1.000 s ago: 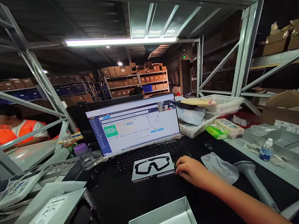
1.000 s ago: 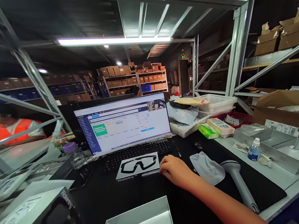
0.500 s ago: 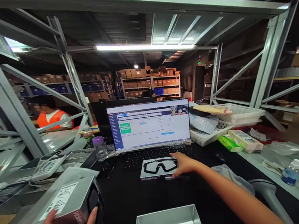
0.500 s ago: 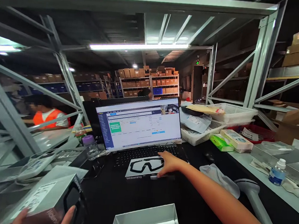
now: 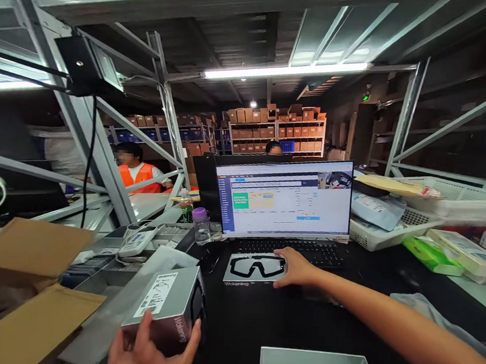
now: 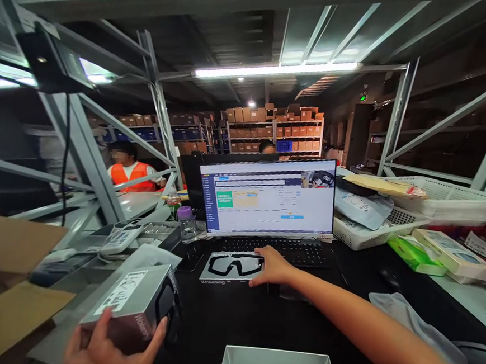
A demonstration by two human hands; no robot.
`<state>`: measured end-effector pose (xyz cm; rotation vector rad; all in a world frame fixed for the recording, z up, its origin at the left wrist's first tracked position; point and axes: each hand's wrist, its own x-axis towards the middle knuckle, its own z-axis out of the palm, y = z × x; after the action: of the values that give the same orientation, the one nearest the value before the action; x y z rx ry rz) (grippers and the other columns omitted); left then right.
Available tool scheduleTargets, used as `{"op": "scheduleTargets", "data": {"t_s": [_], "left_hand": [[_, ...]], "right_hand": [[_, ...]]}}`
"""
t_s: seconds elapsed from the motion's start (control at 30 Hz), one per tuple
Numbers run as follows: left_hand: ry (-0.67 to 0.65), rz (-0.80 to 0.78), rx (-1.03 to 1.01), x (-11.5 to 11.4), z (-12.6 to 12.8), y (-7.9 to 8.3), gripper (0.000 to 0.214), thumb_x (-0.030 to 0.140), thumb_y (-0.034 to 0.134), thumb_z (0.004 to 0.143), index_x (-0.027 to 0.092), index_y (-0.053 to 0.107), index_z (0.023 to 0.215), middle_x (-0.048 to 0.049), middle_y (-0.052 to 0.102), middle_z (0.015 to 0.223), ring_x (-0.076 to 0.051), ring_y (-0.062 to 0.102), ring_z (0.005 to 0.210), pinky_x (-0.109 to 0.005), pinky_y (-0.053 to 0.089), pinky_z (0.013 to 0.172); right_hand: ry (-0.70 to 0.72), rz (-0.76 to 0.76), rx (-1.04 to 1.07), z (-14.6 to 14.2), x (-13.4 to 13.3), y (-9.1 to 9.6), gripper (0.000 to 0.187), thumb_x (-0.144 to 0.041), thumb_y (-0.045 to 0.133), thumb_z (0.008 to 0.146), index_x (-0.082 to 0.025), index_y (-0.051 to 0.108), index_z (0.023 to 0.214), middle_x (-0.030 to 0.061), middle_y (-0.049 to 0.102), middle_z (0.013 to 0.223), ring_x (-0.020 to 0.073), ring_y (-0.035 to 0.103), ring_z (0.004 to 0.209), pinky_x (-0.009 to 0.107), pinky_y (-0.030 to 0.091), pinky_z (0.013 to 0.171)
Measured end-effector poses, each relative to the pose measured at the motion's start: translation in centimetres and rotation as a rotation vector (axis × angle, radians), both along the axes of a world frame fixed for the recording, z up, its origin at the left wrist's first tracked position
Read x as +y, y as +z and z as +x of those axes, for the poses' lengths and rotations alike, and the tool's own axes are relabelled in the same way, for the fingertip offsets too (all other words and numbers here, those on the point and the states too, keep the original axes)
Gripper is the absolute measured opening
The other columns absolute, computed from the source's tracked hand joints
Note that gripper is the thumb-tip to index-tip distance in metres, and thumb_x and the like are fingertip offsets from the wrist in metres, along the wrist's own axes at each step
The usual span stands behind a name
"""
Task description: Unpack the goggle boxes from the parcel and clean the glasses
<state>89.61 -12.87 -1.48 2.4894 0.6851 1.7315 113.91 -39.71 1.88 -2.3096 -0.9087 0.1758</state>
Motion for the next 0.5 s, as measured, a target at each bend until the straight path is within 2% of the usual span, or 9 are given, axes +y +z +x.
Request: {"op": "scheduleTargets", "data": {"t_s": [0.17, 0.27, 0.33, 0.4, 0.47, 0.5], "left_hand": [[-0.018, -0.053, -0.138, 0.4, 0.4, -0.6, 0.089, 0.057, 0.075, 0.071, 0.008, 0.047, 0.141, -0.0270, 0.034, 0.145, -0.051, 0.034, 0.140, -0.067, 0.035, 0.112], [-0.030, -0.151, -0.156, -0.1, 0.4, -0.2, 0.087, 0.057, 0.075, 0.069, 0.009, 0.050, 0.136, -0.0268, 0.036, 0.143, -0.050, 0.034, 0.139, -0.066, 0.035, 0.111], [-0.046, -0.246, -0.138, -0.4, 0.4, 0.2, 0.089, 0.058, 0.077, 0.065, 0.010, 0.050, 0.135, -0.0242, 0.040, 0.139, -0.049, 0.035, 0.138, -0.066, 0.035, 0.111], [-0.058, -0.334, -0.111, -0.3, 0.4, 0.4, 0.093, 0.061, 0.079, 0.060, 0.013, 0.050, 0.134, -0.0214, 0.043, 0.134, -0.049, 0.034, 0.137, -0.067, 0.035, 0.111], [-0.060, -0.399, -0.125, 0.1, 0.3, 0.2, 0.102, 0.065, 0.082, 0.052, 0.015, 0.049, 0.135, -0.0203, 0.044, 0.135, -0.051, 0.030, 0.139, -0.067, 0.034, 0.111], [-0.082, -0.427, -0.135, 0.3, 0.2, -0.1, 0.108, 0.067, 0.084, 0.048, 0.016, 0.048, 0.137, -0.0203, 0.043, 0.138, -0.052, 0.027, 0.140, -0.069, 0.033, 0.110]], "right_hand": [[0.044, 0.032, 0.019, 0.5, 4.1, -0.2, 0.105, -0.048, 0.093, 0.055, -0.011, 0.051, 0.143, 0.0193, 0.052, 0.142, 0.0344, 0.049, 0.133, 0.045, 0.035, 0.116], [0.051, 0.043, 0.021, 0.6, 5.2, 0.0, 0.098, -0.046, 0.093, 0.057, -0.012, 0.054, 0.140, 0.0185, 0.052, 0.141, 0.0331, 0.050, 0.132, 0.045, 0.036, 0.116], [0.053, 0.038, 0.022, 0.6, 5.5, 0.3, 0.095, -0.046, 0.093, 0.058, -0.012, 0.055, 0.139, 0.0185, 0.052, 0.141, 0.0317, 0.050, 0.132, 0.043, 0.036, 0.116], [0.061, 0.019, 0.032, 0.5, 5.4, 0.7, 0.102, -0.046, 0.093, 0.057, -0.012, 0.050, 0.143, 0.0194, 0.050, 0.144, 0.0315, 0.048, 0.135, 0.042, 0.035, 0.117], [0.066, -0.008, 0.053, 0.6, 4.5, 1.2, 0.109, -0.047, 0.092, 0.059, -0.013, 0.041, 0.150, 0.0203, 0.045, 0.150, 0.0323, 0.046, 0.137, 0.043, 0.037, 0.116], [0.061, -0.021, 0.061, 0.7, 3.6, 1.5, 0.106, -0.045, 0.090, 0.065, -0.015, 0.038, 0.152, 0.0200, 0.043, 0.152, 0.0319, 0.048, 0.136, 0.043, 0.039, 0.114]]}}
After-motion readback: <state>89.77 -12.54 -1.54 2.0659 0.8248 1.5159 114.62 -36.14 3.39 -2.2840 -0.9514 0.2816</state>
